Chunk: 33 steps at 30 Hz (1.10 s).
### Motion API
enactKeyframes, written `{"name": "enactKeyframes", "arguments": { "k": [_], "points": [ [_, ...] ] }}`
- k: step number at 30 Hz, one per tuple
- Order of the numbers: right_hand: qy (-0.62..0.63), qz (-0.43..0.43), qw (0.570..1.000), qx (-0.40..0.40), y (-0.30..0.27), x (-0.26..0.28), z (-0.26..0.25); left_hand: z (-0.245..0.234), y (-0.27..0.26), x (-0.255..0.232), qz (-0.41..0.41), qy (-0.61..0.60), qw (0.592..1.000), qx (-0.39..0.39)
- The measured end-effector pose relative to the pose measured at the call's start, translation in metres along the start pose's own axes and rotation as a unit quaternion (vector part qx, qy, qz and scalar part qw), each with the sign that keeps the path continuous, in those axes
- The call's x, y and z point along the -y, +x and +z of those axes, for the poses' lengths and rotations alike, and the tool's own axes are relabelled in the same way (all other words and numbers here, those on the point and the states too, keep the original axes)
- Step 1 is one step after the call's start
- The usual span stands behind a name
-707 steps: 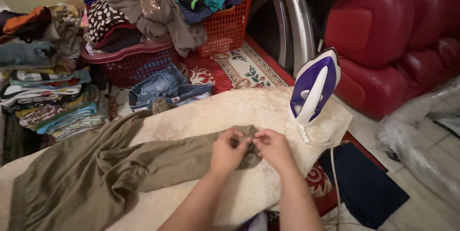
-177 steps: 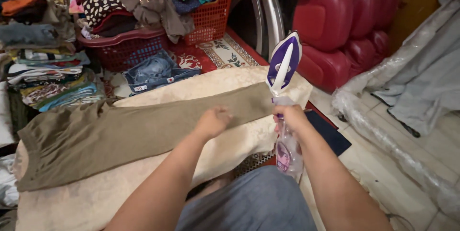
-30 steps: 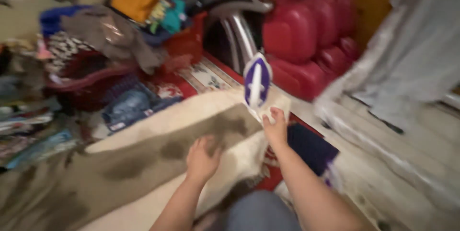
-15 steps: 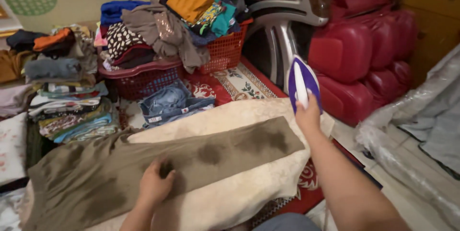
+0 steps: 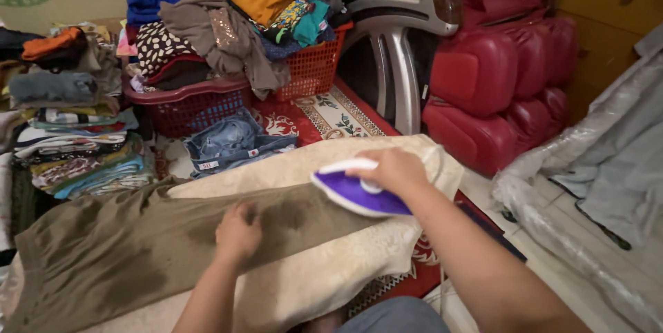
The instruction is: Ironing a pair of olive green pants on a small ironing board.
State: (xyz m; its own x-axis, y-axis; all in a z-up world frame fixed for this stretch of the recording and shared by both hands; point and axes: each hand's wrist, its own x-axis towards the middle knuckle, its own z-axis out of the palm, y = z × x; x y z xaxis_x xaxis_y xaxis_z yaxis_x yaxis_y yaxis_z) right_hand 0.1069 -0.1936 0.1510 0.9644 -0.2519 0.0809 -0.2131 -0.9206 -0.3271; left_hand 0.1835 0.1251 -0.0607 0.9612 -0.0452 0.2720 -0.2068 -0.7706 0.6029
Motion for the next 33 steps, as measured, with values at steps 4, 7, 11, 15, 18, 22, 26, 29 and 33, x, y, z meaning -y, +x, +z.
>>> {"name": "enactKeyframes", "arguments": {
  "k": [4, 7, 11, 15, 18, 22, 26, 29, 33],
  "points": [
    [-0.065, -0.115, 0.99, 0.043, -0.002, -0.005, 0.032, -0.024, -0.012, 0.033, -0.071, 0.011, 0.997, 0.029],
    [-0.075, -0.182, 0.978, 0.065, -0.004, 0.006, 0.043, -0.039, -0.022, 0.078, -0.078, 0.001, 0.997, 0.004],
    [-0.077, -0.124, 0.987, 0.065, -0.007, 0.027, 0.055, -0.048, -0.044, 0.134, -0.047, 0.053, 0.997, -0.039],
    [-0.055, -0.179, 0.979, 0.077, 0.002, 0.03, 0.07, -0.07, -0.06, 0.125, -0.025, 0.014, 0.997, -0.068],
    [-0.074, -0.193, 0.976, 0.068, -0.005, 0.059, 0.074, -0.08, -0.06, 0.125, -0.027, -0.019, 0.997, -0.063],
    [-0.086, -0.168, 0.979, 0.074, -0.003, 0.073, 0.083, -0.09, -0.06, 0.148, -0.015, -0.06, 0.993, -0.097],
    [-0.064, -0.238, 0.966, 0.073, -0.006, 0.09, 0.093, -0.125, -0.062, 0.152, -0.032, 0.002, 0.991, -0.132],
    [-0.07, -0.245, 0.965, 0.066, -0.008, 0.101, 0.098, -0.147, -0.065, 0.151, -0.078, 0.039, 0.988, -0.124],
    [-0.044, -0.256, 0.961, 0.092, -0.012, 0.121, 0.102, -0.162, -0.067, 0.157, -0.138, 0.07, 0.984, -0.093]
  ]
}}
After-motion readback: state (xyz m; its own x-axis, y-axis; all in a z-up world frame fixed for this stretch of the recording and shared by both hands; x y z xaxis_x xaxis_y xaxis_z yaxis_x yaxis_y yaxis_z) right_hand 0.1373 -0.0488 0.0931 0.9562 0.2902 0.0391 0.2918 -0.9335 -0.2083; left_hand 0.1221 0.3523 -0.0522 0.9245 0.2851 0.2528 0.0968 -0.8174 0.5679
